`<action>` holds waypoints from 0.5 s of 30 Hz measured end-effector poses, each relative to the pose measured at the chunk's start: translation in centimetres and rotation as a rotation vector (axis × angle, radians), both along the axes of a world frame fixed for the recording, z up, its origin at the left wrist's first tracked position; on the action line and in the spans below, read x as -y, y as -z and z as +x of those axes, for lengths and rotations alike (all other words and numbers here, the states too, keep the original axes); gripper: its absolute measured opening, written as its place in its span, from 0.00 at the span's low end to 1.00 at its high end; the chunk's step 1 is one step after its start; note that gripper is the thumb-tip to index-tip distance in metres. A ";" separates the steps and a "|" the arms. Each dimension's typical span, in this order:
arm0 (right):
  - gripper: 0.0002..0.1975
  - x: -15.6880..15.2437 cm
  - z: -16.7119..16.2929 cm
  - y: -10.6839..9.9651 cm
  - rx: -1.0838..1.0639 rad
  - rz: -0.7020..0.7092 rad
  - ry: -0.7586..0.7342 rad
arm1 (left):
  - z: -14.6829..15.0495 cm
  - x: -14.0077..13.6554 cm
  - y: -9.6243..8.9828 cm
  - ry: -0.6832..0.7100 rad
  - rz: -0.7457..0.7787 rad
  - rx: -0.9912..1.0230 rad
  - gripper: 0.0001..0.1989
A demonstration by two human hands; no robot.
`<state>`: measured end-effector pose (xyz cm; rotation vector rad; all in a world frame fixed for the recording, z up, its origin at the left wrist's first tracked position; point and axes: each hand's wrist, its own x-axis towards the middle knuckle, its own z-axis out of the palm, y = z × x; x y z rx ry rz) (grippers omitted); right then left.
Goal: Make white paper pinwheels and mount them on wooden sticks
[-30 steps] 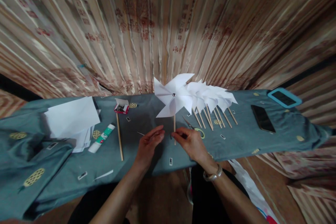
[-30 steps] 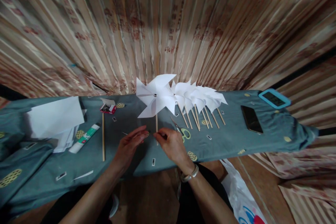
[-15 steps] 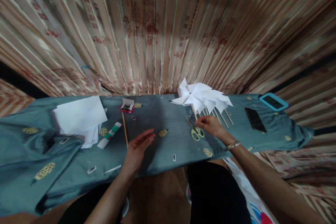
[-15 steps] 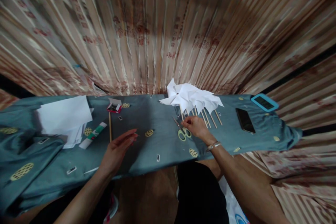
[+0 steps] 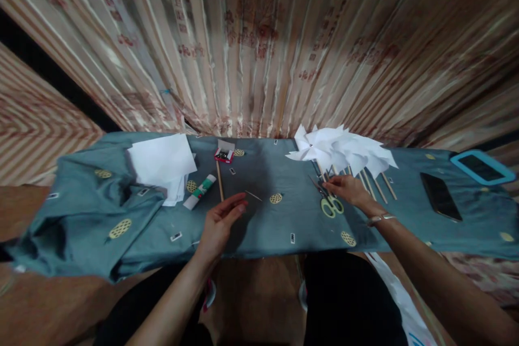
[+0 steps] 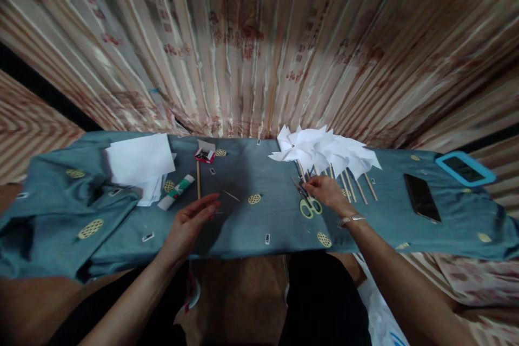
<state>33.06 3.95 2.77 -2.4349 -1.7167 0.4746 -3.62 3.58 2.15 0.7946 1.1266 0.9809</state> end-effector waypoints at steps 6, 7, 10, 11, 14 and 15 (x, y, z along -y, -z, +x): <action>0.17 0.9 -0.1 -0.7 0.176 -0.001 0.002 | -1.1 0.3 -0.1 -0.015 0.020 -0.031 0.26; 0.17 1.2 -0.5 -0.9 0.234 0.010 -0.003 | -1.2 0.4 -0.1 -0.013 0.023 -0.031 0.26; 0.17 1.9 -3.4 -1.1 0.395 0.081 -0.094 | -1.6 0.7 -0.2 -0.008 0.037 -0.015 0.23; 0.16 2.0 -5.0 -0.9 0.363 0.113 -0.155 | -1.7 0.8 -0.3 -0.005 0.040 -0.004 0.23; 0.14 1.7 -10.9 -0.4 0.148 0.171 -0.349 | -1.7 1.1 -0.5 0.004 0.045 0.042 0.21; 0.13 1.4 -13.0 -0.2 0.060 0.182 -0.400 | -1.7 1.2 -0.5 0.008 0.049 0.056 0.20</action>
